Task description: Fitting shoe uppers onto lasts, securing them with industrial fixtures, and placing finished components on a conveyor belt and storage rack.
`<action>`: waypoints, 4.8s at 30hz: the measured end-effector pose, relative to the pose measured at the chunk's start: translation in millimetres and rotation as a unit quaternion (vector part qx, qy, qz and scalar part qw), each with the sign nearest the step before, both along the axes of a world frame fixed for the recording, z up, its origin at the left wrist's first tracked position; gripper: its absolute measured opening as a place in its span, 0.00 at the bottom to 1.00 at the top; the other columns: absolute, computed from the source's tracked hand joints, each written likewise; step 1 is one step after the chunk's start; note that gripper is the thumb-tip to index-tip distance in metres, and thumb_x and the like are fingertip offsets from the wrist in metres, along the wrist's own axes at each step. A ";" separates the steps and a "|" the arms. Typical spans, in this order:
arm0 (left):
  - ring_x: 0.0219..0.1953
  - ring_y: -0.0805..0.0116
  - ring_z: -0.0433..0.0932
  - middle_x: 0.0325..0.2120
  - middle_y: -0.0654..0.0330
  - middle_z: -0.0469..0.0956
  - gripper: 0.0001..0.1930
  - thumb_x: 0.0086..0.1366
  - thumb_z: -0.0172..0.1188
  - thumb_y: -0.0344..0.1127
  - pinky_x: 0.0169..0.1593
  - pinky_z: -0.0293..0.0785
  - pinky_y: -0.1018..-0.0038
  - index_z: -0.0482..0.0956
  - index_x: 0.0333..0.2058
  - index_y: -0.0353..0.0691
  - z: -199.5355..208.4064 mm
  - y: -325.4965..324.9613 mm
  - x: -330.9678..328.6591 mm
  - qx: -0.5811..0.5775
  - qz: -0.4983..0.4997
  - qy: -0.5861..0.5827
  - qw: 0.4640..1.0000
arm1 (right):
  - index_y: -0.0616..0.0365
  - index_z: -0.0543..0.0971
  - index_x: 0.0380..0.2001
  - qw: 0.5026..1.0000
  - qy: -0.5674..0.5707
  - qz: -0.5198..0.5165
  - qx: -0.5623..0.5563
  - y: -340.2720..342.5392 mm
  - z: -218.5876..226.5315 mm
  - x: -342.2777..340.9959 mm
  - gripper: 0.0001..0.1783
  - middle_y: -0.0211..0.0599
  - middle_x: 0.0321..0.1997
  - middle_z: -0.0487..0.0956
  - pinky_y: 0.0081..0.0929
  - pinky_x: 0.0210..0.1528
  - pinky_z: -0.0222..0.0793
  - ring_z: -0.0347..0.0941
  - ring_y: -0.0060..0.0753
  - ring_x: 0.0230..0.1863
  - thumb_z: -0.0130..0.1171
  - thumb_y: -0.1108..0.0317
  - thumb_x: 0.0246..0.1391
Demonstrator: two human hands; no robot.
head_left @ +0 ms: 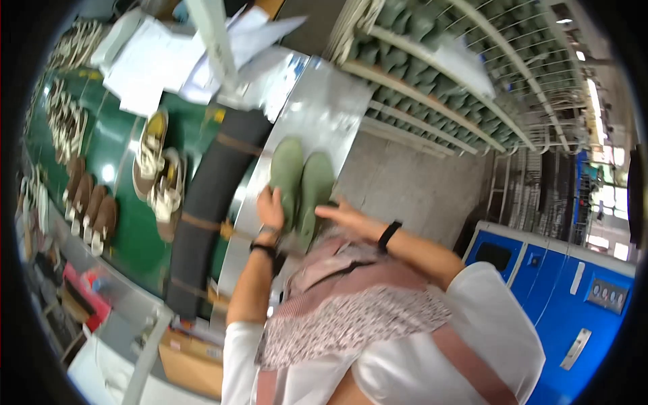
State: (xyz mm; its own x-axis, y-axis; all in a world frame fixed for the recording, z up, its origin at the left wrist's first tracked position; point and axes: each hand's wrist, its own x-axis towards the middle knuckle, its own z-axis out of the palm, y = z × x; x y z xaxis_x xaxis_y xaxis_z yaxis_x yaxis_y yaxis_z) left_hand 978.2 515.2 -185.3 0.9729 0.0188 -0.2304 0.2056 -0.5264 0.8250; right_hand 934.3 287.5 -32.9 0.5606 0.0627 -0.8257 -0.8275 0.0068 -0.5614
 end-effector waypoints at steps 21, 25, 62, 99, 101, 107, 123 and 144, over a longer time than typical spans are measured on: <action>0.61 0.60 0.73 0.62 0.53 0.72 0.49 0.52 0.73 0.29 0.65 0.68 0.66 0.57 0.70 0.34 247.8 -276.3 78.5 -0.352 -0.163 0.036 0.921 | 0.64 0.52 0.74 0.940 -0.289 -0.140 0.116 -287.9 102.5 56.8 0.56 0.58 0.68 0.63 0.38 0.68 0.62 0.62 0.48 0.70 0.70 0.53 0.51; 0.64 0.59 0.72 0.64 0.48 0.71 0.51 0.48 0.72 0.26 0.65 0.67 0.68 0.57 0.71 0.36 297.1 -373.0 135.6 -0.212 -0.234 -0.071 0.946 | 0.65 0.52 0.74 0.924 -0.344 -0.167 -0.013 -390.7 126.2 92.0 0.58 0.58 0.66 0.67 0.38 0.65 0.66 0.69 0.47 0.64 0.67 0.44 0.53; 0.56 0.44 0.77 0.54 0.37 0.74 0.43 0.53 0.71 0.59 0.59 0.75 0.56 0.69 0.54 0.26 170.3 -521.7 -921.0 0.153 0.885 0.414 0.149 | 0.62 0.73 0.61 0.478 -0.557 0.676 0.072 -137.5 -7.5 -126.4 0.23 0.24 0.28 0.70 0.19 0.30 0.61 0.62 0.16 0.27 0.59 0.72 0.64; 0.59 0.39 0.70 0.57 0.40 0.67 0.47 0.47 0.74 0.30 0.60 0.71 0.58 0.59 0.65 0.30 291.5 -284.5 -471.6 0.199 0.748 -0.082 0.627 | 0.64 0.55 0.74 0.532 -0.019 0.737 0.418 69.0 87.1 -252.2 0.48 0.47 0.72 0.65 0.34 0.70 0.60 0.66 0.40 0.68 0.62 0.57 0.55; 0.56 0.40 0.72 0.52 0.41 0.69 0.42 0.46 0.73 0.29 0.57 0.72 0.58 0.62 0.61 0.31 277.8 -261.1 -463.7 0.188 0.762 -0.089 0.613 | 0.67 0.52 0.74 0.507 -0.095 0.737 0.437 89.2 108.7 -247.3 0.52 0.47 0.73 0.64 0.33 0.71 0.55 0.61 0.39 0.71 0.64 0.57 0.53; 0.38 0.38 0.77 0.31 0.44 0.77 0.22 0.51 0.73 0.33 0.41 0.74 0.52 0.69 0.39 0.35 250.1 -213.3 -470.6 0.196 0.837 -0.074 0.506 | 0.65 0.55 0.74 0.407 -0.218 0.760 0.456 135.9 128.0 -281.4 0.49 0.50 0.69 0.67 0.33 0.68 0.61 0.66 0.38 0.67 0.66 0.63 0.54; 0.49 0.59 0.80 0.45 0.49 0.82 0.22 0.58 0.64 0.31 0.54 0.75 0.65 0.74 0.52 0.33 167.9 -193.0 -463.1 -0.052 0.853 -0.287 0.434 | 0.51 0.59 0.72 0.002 -0.658 0.702 0.273 145.3 148.4 -355.5 0.50 0.55 0.60 0.70 0.50 0.55 0.72 0.71 0.64 0.58 0.68 0.59 0.45; 0.63 0.60 0.73 0.64 0.53 0.71 0.37 0.74 0.48 0.63 0.65 0.72 0.61 0.61 0.70 0.42 188.7 -179.3 -416.6 -0.519 0.517 -0.645 0.217 | 0.64 0.69 0.58 0.163 -0.578 0.763 0.240 141.7 126.7 -326.3 0.40 0.54 0.46 0.83 0.43 0.51 0.75 0.82 0.54 0.47 0.74 0.56 0.46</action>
